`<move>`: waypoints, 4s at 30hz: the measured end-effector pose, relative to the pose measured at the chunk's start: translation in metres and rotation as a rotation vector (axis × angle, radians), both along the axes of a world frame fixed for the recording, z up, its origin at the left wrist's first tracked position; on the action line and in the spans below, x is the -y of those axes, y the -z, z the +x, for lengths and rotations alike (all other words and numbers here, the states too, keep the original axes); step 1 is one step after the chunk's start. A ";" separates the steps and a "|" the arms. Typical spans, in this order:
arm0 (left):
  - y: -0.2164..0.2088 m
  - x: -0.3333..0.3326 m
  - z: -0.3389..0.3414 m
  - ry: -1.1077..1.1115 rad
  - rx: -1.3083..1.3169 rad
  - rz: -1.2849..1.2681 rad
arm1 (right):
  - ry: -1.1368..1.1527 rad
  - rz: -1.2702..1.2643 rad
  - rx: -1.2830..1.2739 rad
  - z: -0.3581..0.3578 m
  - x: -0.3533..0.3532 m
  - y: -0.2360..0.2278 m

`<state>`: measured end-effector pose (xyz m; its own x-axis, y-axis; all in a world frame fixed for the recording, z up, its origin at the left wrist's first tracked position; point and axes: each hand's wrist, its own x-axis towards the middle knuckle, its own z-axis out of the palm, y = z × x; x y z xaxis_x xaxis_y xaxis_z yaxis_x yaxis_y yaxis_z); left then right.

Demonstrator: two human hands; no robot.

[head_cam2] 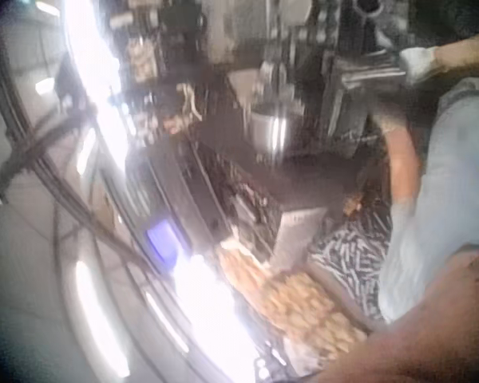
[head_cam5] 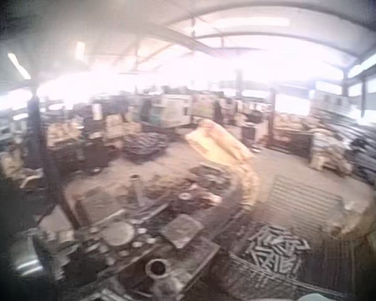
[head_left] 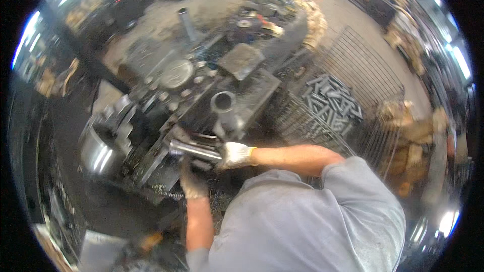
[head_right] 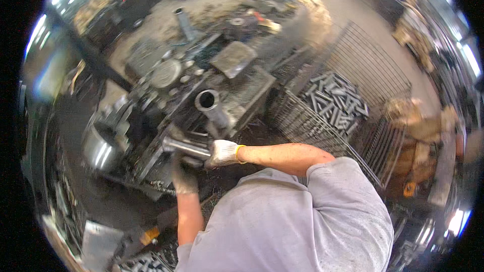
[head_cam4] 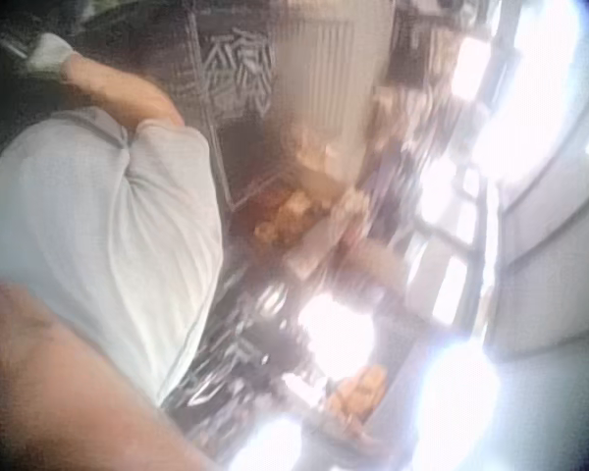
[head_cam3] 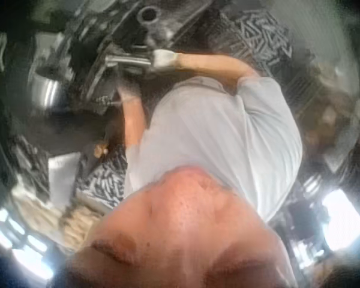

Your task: The person repeatedly picks up cylindrical metal parts from a wire basket, inserts them into a lathe chuck, and removes them after a brief machine cycle. The person then places the processed parts into a second wire basket. This cycle is repeated continuously throughout the clip.

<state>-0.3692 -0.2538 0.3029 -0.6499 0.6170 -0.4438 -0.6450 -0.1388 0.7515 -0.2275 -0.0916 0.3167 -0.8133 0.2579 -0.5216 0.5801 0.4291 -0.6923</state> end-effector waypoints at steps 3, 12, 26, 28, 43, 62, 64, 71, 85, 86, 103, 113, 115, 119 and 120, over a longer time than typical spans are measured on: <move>-0.006 0.020 -0.007 -0.051 0.187 0.247 | -0.018 -0.035 -0.148 0.086 -0.043 -0.032; -0.031 0.057 -0.015 -0.214 0.481 0.259 | 0.320 1.032 0.460 0.258 -0.148 -0.095; -0.050 0.073 0.007 -0.073 0.516 0.368 | -0.320 0.509 -0.612 -0.050 0.025 -0.061; -0.038 0.080 -0.012 -0.134 0.165 0.104 | -0.273 0.609 -0.221 -0.072 0.038 -0.036; -0.065 0.031 -0.067 -0.203 0.016 0.416 | 0.035 -0.292 -0.260 -0.151 0.030 -0.099; 0.047 0.182 -0.010 -0.650 -0.146 -0.487 | -0.937 0.686 -0.118 -0.366 -0.148 -0.142; 0.064 0.219 0.011 -1.001 0.049 -0.512 | -0.968 0.542 -0.150 -0.373 -0.139 -0.130; 0.076 0.312 0.011 -1.340 0.029 -0.145 | -0.963 0.715 0.071 -0.387 -0.134 -0.125; 0.073 0.341 0.006 -1.120 -0.112 -0.458 | -0.706 0.799 -0.361 -0.340 -0.123 -0.172; 0.065 0.335 0.007 -1.130 -0.149 -0.636 | -0.546 0.696 -0.376 -0.318 -0.121 -0.189; -0.305 0.098 -0.308 -0.467 -1.433 -1.664 | -0.272 -0.039 -0.530 -0.043 -0.031 -0.123; -0.152 0.058 -0.129 -0.317 -1.748 -1.051 | -0.490 -0.238 -0.319 -0.048 -0.023 -0.065; -0.073 0.095 -0.034 -0.061 -1.564 -0.922 | -0.664 -0.203 -0.366 -0.054 0.003 -0.054; 0.057 0.236 0.192 -0.399 -0.239 -1.227 | -0.865 -0.311 -0.242 -0.056 0.082 -0.027; 0.080 0.277 0.272 -0.636 -0.167 -1.372 | -0.928 -0.353 -0.159 -0.052 0.107 -0.017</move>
